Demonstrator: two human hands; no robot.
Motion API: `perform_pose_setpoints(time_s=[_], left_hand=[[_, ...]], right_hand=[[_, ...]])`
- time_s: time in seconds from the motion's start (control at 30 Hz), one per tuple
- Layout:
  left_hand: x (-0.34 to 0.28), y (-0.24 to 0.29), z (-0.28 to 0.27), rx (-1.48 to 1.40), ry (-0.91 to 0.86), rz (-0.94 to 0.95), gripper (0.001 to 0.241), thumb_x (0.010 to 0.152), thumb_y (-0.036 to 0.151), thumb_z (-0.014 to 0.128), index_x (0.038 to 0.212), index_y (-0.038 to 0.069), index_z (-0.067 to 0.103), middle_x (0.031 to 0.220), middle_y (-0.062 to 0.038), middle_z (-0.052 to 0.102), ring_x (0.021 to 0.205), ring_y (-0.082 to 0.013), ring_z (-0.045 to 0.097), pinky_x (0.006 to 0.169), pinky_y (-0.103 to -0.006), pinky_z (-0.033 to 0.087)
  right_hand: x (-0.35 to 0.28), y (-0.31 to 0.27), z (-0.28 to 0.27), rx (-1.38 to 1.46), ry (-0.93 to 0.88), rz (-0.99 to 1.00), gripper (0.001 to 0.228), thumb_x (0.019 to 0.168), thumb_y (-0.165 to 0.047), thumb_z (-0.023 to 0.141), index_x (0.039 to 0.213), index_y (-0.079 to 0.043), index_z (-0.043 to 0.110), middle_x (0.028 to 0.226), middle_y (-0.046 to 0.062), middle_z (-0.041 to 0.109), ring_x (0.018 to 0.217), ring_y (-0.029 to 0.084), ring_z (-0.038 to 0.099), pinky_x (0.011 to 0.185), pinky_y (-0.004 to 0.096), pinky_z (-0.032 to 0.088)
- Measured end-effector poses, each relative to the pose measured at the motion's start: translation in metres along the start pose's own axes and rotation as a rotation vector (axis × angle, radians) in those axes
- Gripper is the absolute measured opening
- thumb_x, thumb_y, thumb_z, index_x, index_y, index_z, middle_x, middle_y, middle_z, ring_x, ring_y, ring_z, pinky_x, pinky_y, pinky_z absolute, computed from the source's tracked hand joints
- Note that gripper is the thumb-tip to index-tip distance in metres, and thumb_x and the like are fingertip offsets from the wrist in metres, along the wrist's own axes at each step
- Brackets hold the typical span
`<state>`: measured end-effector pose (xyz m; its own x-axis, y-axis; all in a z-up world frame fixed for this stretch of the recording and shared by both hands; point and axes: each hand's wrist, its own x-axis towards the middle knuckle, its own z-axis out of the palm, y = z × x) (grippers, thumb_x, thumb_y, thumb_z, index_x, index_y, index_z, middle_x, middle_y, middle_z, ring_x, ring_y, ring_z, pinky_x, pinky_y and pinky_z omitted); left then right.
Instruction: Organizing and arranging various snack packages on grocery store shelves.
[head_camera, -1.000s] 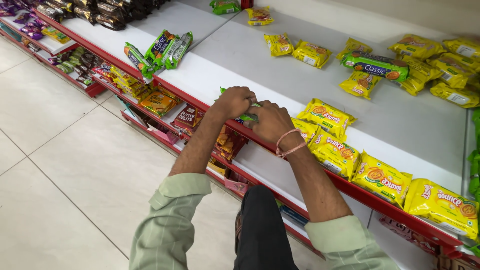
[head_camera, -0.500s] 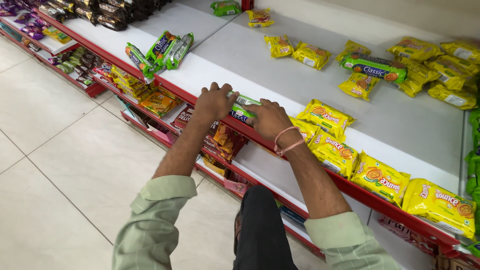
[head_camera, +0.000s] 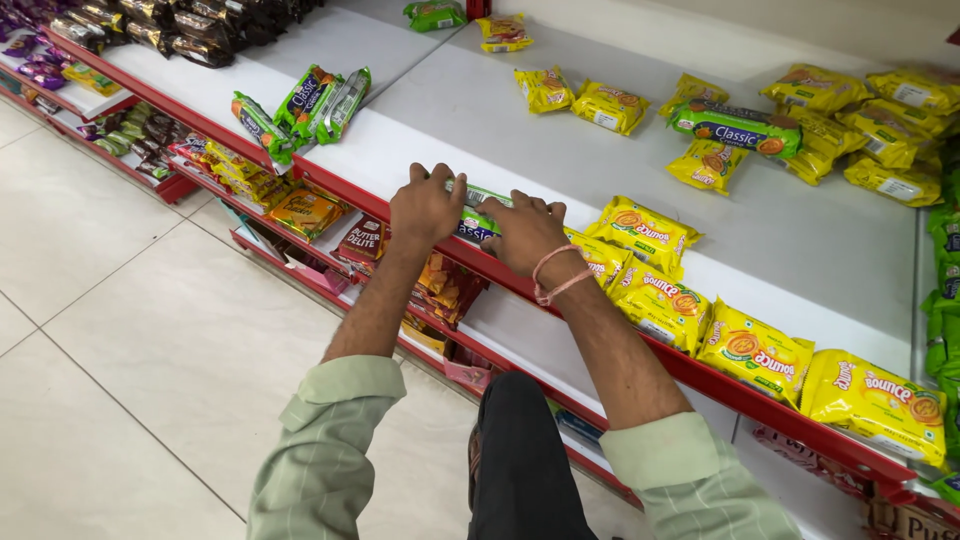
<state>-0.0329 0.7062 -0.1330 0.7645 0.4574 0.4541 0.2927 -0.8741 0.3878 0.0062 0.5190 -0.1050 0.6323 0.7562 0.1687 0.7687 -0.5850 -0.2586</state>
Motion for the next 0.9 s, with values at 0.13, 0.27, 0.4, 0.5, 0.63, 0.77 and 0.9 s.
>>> perform_pose_setpoints(time_s=[0.13,0.27,0.4,0.5,0.63,0.77,0.9], left_hand=[[0.002,0.001,-0.005,-0.011,-0.014,0.027,0.043,0.098,0.049,0.056,0.115,0.012,0.068,0.109,-0.021,0.063,0.083,-0.0433,0.071,0.072,-0.0551,0.057],[0.002,0.002,-0.001,-0.026,-0.039,-0.018,0.042,0.101,0.048,0.051,0.119,0.013,0.067,0.112,-0.021,0.063,0.087,-0.0435,0.071,0.076,-0.0552,0.057],[0.012,0.004,0.019,-0.025,-0.004,-0.083,0.043,0.108,0.047,0.044,0.128,0.016,0.067,0.117,-0.023,0.061,0.091,-0.0428,0.071,0.081,-0.0538,0.059],[0.016,0.017,0.018,-0.058,-0.023,-0.006,0.054,0.101,0.053,0.049,0.140,0.017,0.060,0.123,-0.026,0.058,0.097,-0.0475,0.068,0.082,-0.0561,0.056],[0.037,0.020,0.047,-0.101,-0.075,0.056,0.063,0.102,0.058,0.047,0.147,0.014,0.053,0.143,-0.026,0.050,0.108,-0.0484,0.066,0.090,-0.0552,0.055],[0.057,0.044,0.066,-0.115,-0.213,0.089,0.076,0.099,0.063,0.045,0.151,0.007,0.042,0.156,-0.021,0.038,0.116,-0.0443,0.063,0.096,-0.0532,0.052],[0.064,0.078,0.083,-0.064,-0.257,0.099,0.079,0.102,0.061,0.049,0.152,0.001,0.037,0.155,-0.019,0.040,0.122,-0.0433,0.060,0.099,-0.0506,0.052]], right_hand=[[-0.005,-0.005,-0.013,-0.010,-0.042,0.026,0.052,0.085,-0.037,0.076,0.134,-0.034,0.060,0.129,0.013,0.059,0.124,0.035,0.054,0.098,0.053,0.034],[-0.003,-0.003,-0.014,-0.024,-0.010,-0.006,0.051,0.085,-0.038,0.077,0.133,-0.034,0.061,0.124,0.013,0.061,0.119,0.034,0.058,0.096,0.053,0.035],[0.016,0.002,-0.015,-0.094,0.029,0.003,0.048,0.082,-0.034,0.077,0.128,-0.034,0.065,0.118,0.011,0.064,0.114,0.032,0.060,0.099,0.057,0.033],[0.034,0.012,-0.021,-0.201,0.015,0.054,0.034,0.090,-0.028,0.070,0.124,-0.033,0.068,0.117,0.009,0.067,0.114,0.029,0.063,0.103,0.058,0.033],[0.059,0.051,-0.020,-0.234,-0.003,0.088,0.031,0.097,-0.020,0.062,0.124,-0.034,0.069,0.119,0.008,0.068,0.115,0.027,0.065,0.107,0.061,0.031],[0.068,0.090,-0.026,-0.247,-0.021,0.119,0.039,0.095,-0.012,0.056,0.124,-0.035,0.069,0.122,0.008,0.067,0.119,0.028,0.063,0.108,0.061,0.030],[0.061,0.124,-0.036,-0.220,-0.046,0.129,0.046,0.090,-0.008,0.057,0.124,-0.037,0.069,0.122,0.006,0.068,0.120,0.026,0.064,0.106,0.055,0.035]])
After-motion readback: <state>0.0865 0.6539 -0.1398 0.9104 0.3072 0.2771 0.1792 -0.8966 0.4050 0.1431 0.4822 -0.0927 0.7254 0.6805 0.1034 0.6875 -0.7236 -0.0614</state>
